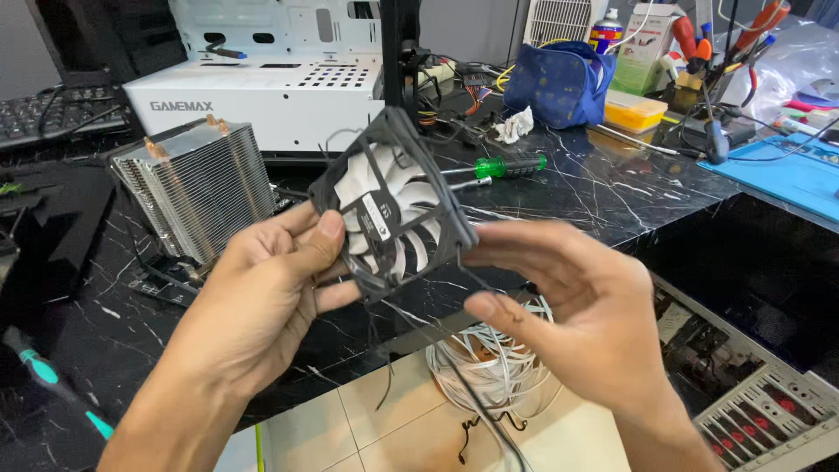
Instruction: The person attaches a fan to a CPU cooler using rubber bands and then places the cooler onto a motherboard. The person secures the cooler by threading a rubber band around the mounting brackets and connects the fan's power cable to the motherboard.
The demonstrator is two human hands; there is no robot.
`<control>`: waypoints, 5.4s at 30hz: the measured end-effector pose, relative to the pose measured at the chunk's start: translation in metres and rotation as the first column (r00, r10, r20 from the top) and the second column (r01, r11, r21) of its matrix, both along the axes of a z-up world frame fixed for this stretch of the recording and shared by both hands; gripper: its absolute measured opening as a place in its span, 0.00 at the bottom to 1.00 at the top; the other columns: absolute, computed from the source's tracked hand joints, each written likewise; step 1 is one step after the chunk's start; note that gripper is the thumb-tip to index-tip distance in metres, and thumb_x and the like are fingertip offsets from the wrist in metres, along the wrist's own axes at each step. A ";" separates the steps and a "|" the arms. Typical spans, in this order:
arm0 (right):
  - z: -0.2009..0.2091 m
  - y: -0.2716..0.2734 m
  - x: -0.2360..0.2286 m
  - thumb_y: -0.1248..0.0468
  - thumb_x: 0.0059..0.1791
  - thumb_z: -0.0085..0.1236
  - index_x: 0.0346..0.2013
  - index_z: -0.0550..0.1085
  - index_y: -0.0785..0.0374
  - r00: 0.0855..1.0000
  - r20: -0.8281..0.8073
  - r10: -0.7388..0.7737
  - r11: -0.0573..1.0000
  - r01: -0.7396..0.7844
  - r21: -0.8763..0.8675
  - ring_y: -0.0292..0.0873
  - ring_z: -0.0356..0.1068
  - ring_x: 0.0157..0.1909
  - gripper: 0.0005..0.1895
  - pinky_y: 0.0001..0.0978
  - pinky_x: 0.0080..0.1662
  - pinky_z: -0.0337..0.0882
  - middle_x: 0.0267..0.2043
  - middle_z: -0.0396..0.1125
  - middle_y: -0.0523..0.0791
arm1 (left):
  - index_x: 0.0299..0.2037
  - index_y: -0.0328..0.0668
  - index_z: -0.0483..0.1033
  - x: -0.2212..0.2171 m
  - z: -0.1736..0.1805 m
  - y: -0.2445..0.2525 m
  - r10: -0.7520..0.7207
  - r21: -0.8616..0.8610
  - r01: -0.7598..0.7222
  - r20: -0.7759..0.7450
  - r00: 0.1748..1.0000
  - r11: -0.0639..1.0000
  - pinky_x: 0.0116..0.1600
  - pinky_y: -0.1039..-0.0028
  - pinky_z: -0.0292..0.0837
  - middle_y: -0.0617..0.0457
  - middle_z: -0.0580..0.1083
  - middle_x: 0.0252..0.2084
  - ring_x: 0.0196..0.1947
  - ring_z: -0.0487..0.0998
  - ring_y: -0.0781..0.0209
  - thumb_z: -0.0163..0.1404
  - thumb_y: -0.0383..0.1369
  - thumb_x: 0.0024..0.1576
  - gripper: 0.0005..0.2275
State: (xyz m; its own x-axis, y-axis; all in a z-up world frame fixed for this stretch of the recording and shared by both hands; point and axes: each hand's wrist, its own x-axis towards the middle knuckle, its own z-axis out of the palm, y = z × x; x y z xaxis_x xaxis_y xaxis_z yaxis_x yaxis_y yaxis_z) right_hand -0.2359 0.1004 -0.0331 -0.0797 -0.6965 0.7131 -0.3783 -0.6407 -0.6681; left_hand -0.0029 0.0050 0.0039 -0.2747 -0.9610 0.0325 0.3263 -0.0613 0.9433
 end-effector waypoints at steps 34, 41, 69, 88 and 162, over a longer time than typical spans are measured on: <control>0.031 -0.024 -0.046 0.30 0.59 0.20 0.56 0.76 0.66 0.840 0.358 0.408 0.768 -0.528 0.362 0.71 0.92 0.44 0.47 0.64 0.62 0.82 0.43 0.84 0.53 | 0.35 0.52 0.63 0.002 -0.018 0.014 0.325 -0.398 -0.203 0.269 0.907 0.895 0.47 0.71 0.93 0.64 0.65 0.33 0.38 0.69 0.78 0.55 0.34 0.76 0.17; 0.037 -0.038 -0.040 0.55 0.49 0.74 0.49 0.85 0.61 0.927 -0.188 0.323 0.873 -0.216 0.436 0.35 0.88 0.49 0.17 0.28 0.59 0.85 0.47 0.87 0.42 | 0.67 0.30 0.81 -0.002 -0.012 0.020 0.379 -0.682 -0.156 0.189 0.906 0.714 0.65 0.80 0.83 0.50 0.87 0.61 0.60 0.86 0.68 0.58 0.26 0.65 0.19; -0.016 0.001 -0.027 0.75 0.45 0.67 0.51 0.77 0.66 0.996 -0.040 -0.083 0.996 0.082 -0.040 0.53 0.80 0.76 0.19 0.45 0.79 0.78 0.65 0.81 0.56 | 0.64 0.36 0.84 0.012 -0.021 0.018 0.462 -0.674 -0.237 0.174 0.869 0.700 0.65 0.78 0.87 0.52 0.90 0.57 0.58 0.91 0.66 0.59 0.29 0.64 0.18; 0.075 -0.020 -0.021 0.43 0.53 0.70 0.57 0.85 0.56 0.593 -0.786 -0.173 0.951 0.308 0.023 0.41 0.88 0.50 0.25 0.41 0.54 0.78 0.49 0.89 0.40 | 0.60 0.40 0.86 0.010 -0.021 0.021 0.661 -0.911 0.025 0.317 0.680 0.411 0.36 0.66 0.72 0.56 0.83 0.29 0.21 0.73 0.54 0.58 0.30 0.66 0.14; 0.080 -0.012 -0.030 0.46 0.62 0.53 0.41 0.90 0.49 0.469 -0.841 0.272 0.962 -0.132 0.237 0.40 0.68 0.40 0.21 0.37 0.44 0.70 0.35 0.72 0.36 | 0.43 0.45 0.75 0.006 -0.007 0.033 -0.327 -0.777 0.124 -0.109 0.939 0.617 0.50 0.59 0.97 0.28 0.78 0.68 0.55 0.89 0.48 0.61 0.37 0.67 0.09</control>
State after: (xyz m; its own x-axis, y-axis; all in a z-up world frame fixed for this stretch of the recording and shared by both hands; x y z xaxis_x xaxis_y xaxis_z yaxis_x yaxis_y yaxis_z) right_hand -0.2657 0.0879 0.0469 0.6776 -0.6920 0.2489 -0.6761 -0.7194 -0.1595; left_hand 0.0028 0.0380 -0.0031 -0.3670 -0.4799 0.7969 0.6018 0.5308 0.5968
